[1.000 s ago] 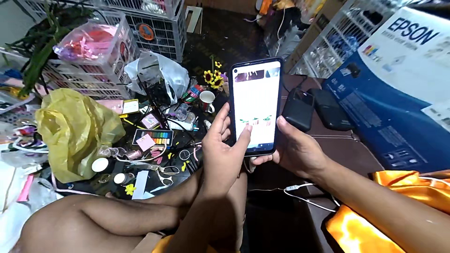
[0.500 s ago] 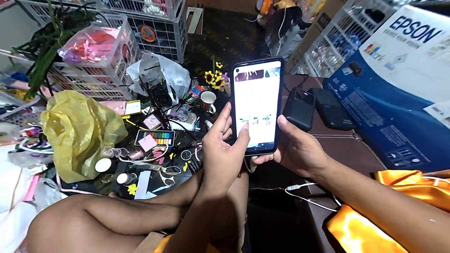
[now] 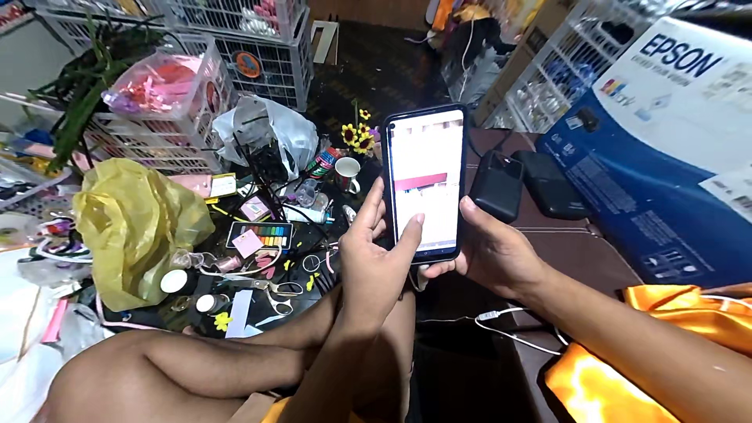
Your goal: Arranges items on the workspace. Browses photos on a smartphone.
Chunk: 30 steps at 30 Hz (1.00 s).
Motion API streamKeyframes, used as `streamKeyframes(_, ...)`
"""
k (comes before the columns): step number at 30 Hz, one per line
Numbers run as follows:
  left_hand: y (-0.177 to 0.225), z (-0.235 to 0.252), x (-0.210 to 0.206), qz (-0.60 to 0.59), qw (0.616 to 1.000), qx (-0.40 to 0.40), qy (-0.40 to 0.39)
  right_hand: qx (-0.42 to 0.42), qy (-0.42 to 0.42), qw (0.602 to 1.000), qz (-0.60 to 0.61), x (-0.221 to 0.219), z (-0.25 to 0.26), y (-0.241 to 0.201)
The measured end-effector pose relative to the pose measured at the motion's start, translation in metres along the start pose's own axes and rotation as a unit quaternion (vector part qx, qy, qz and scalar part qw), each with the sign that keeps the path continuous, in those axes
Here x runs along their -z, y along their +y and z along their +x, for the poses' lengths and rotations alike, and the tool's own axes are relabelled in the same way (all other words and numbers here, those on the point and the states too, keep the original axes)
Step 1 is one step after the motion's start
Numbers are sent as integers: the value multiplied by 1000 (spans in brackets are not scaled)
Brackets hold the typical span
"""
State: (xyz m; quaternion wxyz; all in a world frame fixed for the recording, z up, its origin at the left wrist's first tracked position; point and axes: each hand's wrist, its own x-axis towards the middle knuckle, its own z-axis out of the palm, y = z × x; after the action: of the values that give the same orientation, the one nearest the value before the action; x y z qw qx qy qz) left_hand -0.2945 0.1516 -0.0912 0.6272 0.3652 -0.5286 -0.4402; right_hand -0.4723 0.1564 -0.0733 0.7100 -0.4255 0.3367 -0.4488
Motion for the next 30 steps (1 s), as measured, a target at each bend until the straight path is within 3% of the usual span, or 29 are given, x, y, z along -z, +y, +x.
streamKeyframes(30, -5, -2, 1, -4, 1000, 2, -3, 0, -15, 1000, 5, 2, 0, 1)
